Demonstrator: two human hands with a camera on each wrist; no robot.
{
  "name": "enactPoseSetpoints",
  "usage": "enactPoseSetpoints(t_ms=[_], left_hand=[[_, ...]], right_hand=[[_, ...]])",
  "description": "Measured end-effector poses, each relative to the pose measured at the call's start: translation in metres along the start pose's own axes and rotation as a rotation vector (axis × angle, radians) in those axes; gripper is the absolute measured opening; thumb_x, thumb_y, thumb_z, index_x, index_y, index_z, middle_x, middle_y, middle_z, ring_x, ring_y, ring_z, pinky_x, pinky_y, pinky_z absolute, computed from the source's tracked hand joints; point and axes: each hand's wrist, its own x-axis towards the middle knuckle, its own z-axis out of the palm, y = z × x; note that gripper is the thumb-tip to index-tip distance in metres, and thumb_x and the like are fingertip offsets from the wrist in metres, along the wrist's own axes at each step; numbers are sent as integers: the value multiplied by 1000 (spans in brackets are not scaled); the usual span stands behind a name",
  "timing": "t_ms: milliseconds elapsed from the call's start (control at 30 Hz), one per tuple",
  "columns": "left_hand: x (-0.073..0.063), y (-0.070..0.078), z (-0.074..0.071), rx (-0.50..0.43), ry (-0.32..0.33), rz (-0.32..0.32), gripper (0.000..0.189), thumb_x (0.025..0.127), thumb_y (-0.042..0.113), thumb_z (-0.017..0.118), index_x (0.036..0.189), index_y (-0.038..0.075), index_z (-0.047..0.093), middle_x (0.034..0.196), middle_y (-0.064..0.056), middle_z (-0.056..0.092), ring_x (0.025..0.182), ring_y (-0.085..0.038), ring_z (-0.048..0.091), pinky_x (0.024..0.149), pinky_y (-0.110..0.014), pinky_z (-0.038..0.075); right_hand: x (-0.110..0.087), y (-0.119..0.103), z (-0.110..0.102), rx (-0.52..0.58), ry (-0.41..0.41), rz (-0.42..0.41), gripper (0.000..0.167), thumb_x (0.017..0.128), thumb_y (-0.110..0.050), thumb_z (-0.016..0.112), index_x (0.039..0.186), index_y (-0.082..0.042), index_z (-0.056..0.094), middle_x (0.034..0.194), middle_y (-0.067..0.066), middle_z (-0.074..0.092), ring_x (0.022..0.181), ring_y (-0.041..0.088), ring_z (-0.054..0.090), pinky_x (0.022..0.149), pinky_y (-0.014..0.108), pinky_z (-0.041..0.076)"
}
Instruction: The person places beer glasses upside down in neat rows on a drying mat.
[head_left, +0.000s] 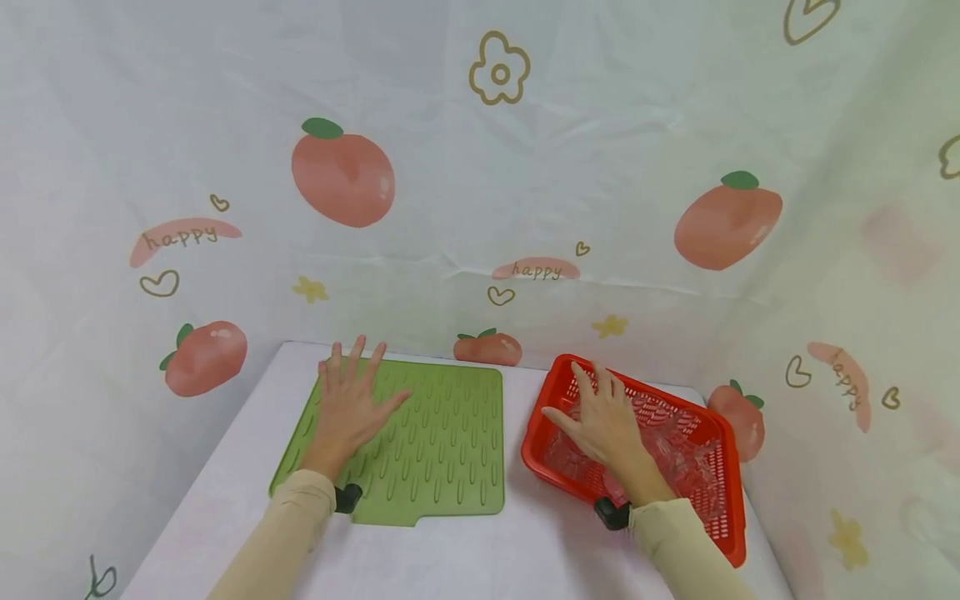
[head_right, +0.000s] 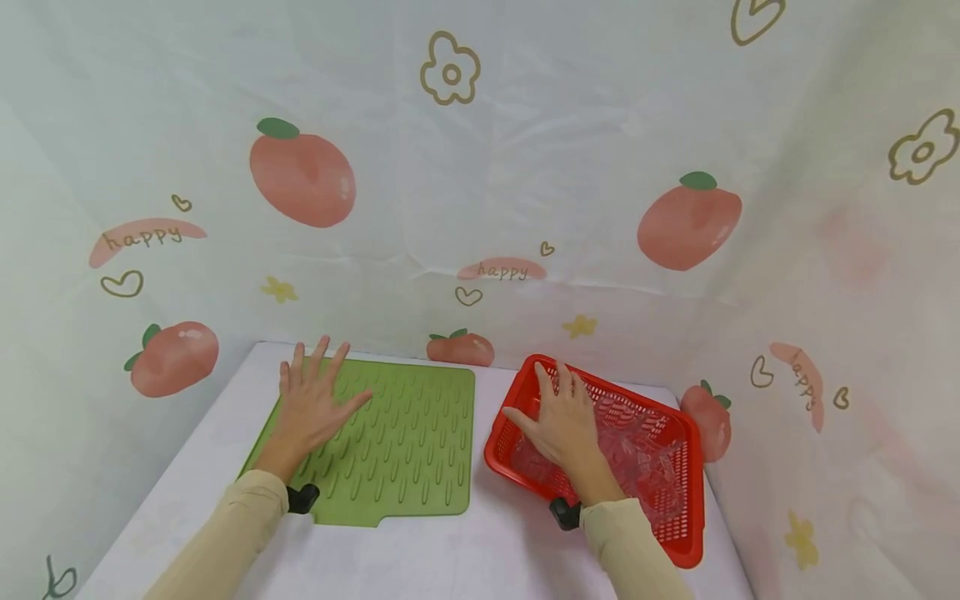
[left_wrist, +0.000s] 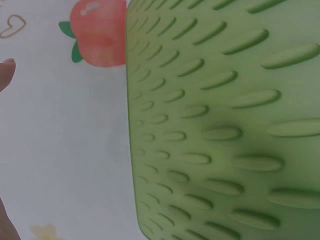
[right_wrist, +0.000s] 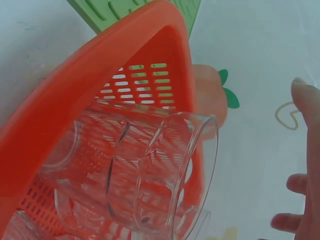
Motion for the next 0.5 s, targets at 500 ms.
enactPoseSetpoints(t_ms=[500], left_hand=[[-20, -24, 6, -44, -9, -92, 93, 89, 68, 62, 163, 26, 23, 171, -15, 14, 156, -52, 1, 121, -74, 4]], right_hand=[[-12, 12, 1, 12, -46, 64, 101, 80, -68, 74, 154, -10, 39, 145, 26, 44, 132, 52, 45, 102, 68, 49]])
